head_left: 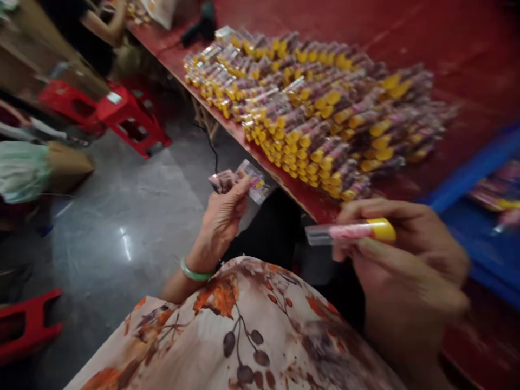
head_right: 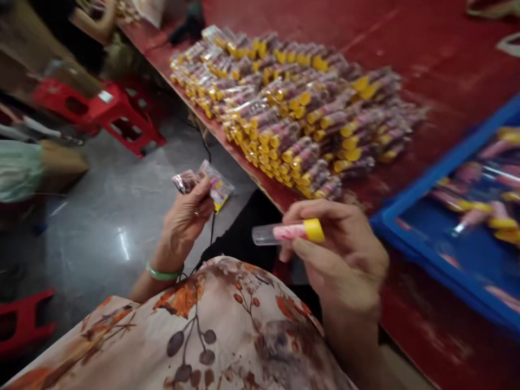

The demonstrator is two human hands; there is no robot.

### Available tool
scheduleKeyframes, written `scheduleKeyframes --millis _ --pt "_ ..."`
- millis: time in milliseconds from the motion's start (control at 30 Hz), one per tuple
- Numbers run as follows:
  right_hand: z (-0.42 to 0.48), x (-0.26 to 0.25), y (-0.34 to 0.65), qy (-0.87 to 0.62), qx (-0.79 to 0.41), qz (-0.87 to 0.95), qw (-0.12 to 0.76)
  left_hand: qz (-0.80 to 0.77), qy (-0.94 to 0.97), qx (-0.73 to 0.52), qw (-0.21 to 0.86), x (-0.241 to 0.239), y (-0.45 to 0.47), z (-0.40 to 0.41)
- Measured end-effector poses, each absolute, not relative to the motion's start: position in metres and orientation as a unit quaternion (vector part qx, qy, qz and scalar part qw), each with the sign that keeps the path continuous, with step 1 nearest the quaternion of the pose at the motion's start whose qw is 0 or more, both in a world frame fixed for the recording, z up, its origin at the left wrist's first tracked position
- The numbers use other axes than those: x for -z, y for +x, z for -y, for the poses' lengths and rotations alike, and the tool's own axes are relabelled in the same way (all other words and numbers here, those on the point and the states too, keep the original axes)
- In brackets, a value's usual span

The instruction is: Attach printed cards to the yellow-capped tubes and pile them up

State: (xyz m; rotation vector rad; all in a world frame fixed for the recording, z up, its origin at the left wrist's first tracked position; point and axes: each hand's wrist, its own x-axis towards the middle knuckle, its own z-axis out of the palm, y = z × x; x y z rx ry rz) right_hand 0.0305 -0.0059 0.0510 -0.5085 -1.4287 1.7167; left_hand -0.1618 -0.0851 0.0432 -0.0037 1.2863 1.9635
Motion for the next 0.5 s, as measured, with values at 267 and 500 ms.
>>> scheduleKeyframes --millis 267,500 --pt "0.013 -0.036 0.004 -0.229 -0.696 0.532 0.424 -0.477 -0.050 -0.778 0.405 -0.031 -0.156 0.086" --pt "0.013 -0.023 0.003 -0.225 -0.704 0.511 0.439 -0.474 -0.063 -0.765 0.432 -0.032 -0.150 0.087"
